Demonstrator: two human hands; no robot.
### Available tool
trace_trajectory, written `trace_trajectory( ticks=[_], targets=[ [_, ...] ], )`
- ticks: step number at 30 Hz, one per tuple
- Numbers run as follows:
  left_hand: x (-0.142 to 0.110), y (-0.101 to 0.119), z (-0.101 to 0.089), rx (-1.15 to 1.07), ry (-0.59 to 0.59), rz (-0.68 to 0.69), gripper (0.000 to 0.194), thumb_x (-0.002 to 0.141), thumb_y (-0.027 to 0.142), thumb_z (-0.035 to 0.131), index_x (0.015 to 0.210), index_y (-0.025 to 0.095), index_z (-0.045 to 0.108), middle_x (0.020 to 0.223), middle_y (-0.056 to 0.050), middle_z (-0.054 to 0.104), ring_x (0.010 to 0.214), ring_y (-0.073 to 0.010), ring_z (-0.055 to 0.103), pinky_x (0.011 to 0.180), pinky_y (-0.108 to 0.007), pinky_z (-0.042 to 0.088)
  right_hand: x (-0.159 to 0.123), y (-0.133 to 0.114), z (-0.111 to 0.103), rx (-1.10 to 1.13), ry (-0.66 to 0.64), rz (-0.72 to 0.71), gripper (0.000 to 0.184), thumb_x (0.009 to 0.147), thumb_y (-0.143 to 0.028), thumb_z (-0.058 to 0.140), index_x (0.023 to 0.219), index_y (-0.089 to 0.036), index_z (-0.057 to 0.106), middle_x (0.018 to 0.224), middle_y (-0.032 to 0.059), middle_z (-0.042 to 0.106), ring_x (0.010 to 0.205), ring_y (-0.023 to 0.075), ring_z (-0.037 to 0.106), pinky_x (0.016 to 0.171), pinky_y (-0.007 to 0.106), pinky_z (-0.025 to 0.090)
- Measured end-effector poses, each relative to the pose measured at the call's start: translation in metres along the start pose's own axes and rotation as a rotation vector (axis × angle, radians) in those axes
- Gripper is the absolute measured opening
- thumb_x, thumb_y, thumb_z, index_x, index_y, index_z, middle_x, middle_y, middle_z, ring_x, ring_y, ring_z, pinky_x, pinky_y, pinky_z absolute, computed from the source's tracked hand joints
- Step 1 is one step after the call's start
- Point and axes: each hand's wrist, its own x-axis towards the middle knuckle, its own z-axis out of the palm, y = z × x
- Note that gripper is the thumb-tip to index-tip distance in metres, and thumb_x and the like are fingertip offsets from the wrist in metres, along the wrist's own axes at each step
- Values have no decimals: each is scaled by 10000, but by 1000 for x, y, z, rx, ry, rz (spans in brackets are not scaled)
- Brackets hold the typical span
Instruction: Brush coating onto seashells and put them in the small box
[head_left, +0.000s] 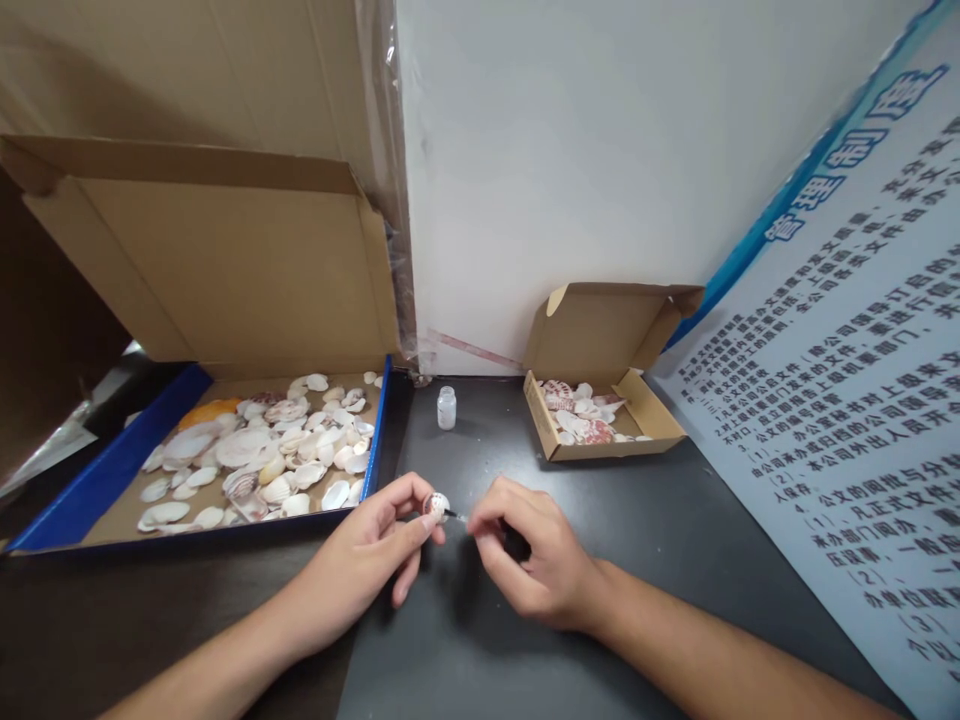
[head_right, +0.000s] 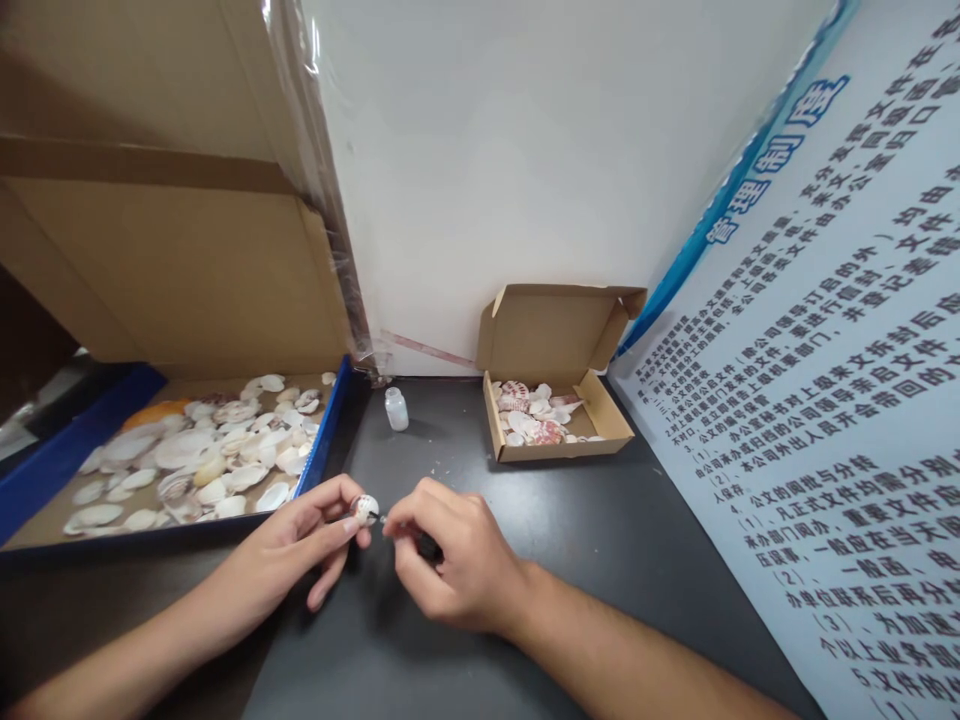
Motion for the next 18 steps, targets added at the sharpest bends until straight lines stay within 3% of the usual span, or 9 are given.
trace_trajectory(
  ticks=[6,11,18],
  targets=[
    [-1,-2,-3,-33,-1,-8,270,933,442,536,907,175,508,803,45,574,447,-10,425,473,-198,267,1,0,0,-67,27,93,143,822,-64,488,857,-192,542,732,-10,552,641,109,508,612,226,390],
    [-1,-4,-3,-32,-8,-4,270,927,440,550,891,177,502,758,54,538,474,-21,408,482,-199,264,1,0,1,8,-20,-21,159,804,-58,484,861,-196,540,716,-15,552,622,107,501,592,221,386],
    [-1,-3,-2,-24,15,-13,309,904,470,575,852,183,473,702,65,492,481,-35,377,480,-198,261,0,-1,0,-27,23,67,147,797,-57,481,827,-191,533,698,-20,534,605,102,483,586,220,374]
  ],
)
